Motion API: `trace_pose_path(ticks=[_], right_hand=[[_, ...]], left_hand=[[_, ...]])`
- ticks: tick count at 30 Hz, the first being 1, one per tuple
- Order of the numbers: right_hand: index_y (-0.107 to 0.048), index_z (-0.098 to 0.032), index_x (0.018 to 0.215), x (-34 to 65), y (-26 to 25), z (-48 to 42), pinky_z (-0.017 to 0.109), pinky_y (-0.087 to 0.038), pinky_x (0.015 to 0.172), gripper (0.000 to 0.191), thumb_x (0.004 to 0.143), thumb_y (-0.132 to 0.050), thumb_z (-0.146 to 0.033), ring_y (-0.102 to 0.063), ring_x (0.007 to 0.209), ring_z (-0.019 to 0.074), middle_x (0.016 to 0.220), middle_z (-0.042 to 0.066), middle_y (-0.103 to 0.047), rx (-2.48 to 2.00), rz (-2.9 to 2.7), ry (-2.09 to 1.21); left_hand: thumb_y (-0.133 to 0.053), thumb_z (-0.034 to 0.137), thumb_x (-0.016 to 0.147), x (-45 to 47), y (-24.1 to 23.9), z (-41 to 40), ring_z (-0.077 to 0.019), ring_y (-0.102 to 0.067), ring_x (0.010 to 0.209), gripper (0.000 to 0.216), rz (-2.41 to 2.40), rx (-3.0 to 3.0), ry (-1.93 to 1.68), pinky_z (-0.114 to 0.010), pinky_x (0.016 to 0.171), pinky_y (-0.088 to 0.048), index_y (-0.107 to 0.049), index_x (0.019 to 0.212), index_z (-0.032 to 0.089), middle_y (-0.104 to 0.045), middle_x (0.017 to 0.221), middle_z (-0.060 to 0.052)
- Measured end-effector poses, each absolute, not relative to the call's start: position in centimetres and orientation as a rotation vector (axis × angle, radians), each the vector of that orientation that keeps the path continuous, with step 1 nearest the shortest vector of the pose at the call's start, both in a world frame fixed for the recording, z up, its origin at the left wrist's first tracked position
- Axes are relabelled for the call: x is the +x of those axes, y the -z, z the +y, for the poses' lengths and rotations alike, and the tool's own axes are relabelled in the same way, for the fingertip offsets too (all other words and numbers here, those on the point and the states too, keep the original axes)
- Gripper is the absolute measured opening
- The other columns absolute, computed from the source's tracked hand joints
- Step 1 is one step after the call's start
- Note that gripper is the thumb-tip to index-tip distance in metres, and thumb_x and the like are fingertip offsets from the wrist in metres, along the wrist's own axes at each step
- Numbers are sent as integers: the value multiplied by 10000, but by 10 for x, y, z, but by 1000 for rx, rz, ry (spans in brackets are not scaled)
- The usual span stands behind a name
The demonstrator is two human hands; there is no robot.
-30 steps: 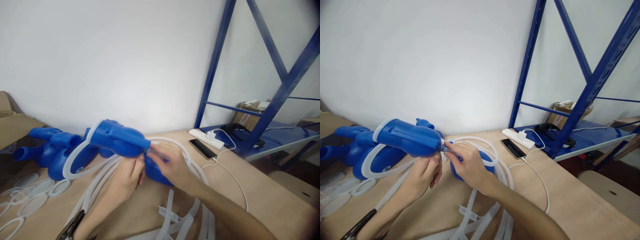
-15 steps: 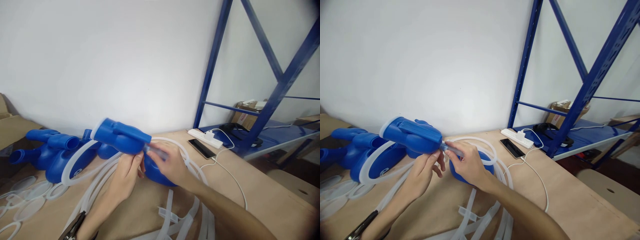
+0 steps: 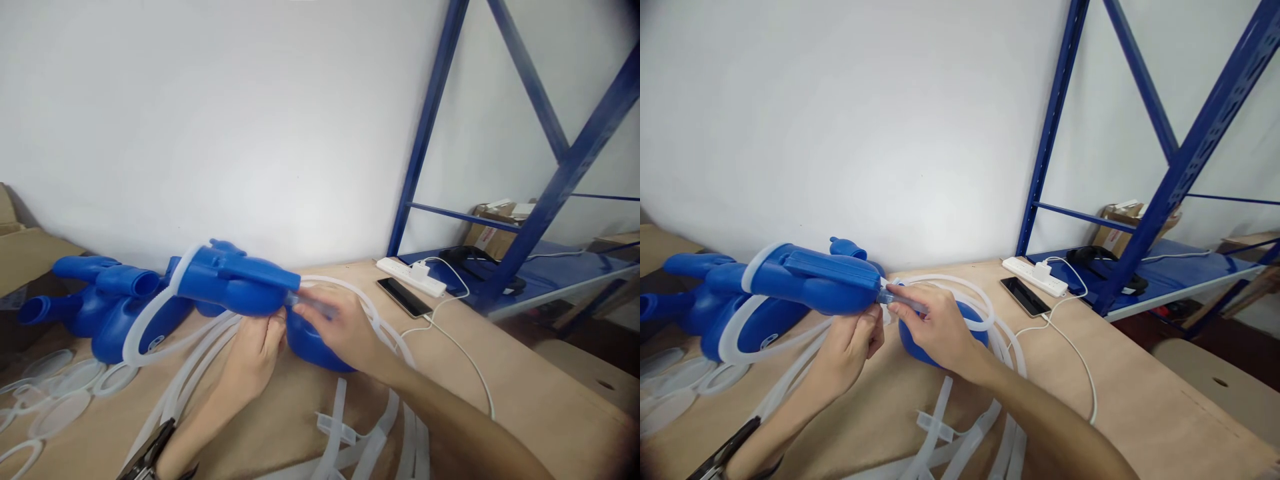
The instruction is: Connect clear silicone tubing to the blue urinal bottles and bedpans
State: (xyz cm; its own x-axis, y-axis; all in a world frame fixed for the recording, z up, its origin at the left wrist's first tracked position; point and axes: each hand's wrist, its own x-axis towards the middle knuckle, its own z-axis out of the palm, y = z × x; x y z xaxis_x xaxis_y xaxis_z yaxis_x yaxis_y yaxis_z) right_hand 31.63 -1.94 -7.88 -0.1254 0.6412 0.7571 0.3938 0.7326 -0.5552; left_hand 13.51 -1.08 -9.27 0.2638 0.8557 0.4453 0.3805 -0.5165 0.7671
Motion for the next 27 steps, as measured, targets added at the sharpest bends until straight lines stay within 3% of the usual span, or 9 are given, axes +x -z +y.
trace_pose_path(ticks=[6, 14, 21, 27], right_hand=[[-784, -221, 1212, 319, 78, -21, 321, -594, 850, 262, 970, -708, -159, -756, 896, 198, 1022, 42, -816, -812, -1832, -118], [-751, -201, 1260, 321, 79, -21, 354, -601, 805, 302, 1002, -620, -116, -756, 864, 213, 1099, 58, -825, -726, -1912, 283], [-790, -198, 1205, 325, 74, -22, 366, -604, 939, 260, 967, -690, -170, -777, 1035, 235, 1150, 64, -815, -869, -1871, -99], [-797, -216, 1206, 327, 71, -22, 362, -618, 950, 255, 974, -697, -249, -779, 1061, 244, 1179, 57, -807, -923, -1811, -263]], left_hand=[[-389, 385, 966, 129, 91, -6, -161, -461, 568, 327, 987, 1984, -1070, -314, 572, -353, -419, 666, 259, -464, 566, 30], [-354, 457, 1001, 145, 100, -10, -137, -409, 494, 431, 925, 1880, -1072, -310, 547, -355, -384, 616, 264, -444, 512, 37], [-331, 441, 1004, 148, 101, -6, -144, -456, 483, 474, 953, 2061, -1170, -309, 552, -365, -423, 576, 260, -474, 492, 24], [-323, 426, 1001, 138, 97, -1, -152, -480, 485, 469, 994, 2144, -1196, -314, 560, -360, -431, 575, 263, -486, 483, 23]])
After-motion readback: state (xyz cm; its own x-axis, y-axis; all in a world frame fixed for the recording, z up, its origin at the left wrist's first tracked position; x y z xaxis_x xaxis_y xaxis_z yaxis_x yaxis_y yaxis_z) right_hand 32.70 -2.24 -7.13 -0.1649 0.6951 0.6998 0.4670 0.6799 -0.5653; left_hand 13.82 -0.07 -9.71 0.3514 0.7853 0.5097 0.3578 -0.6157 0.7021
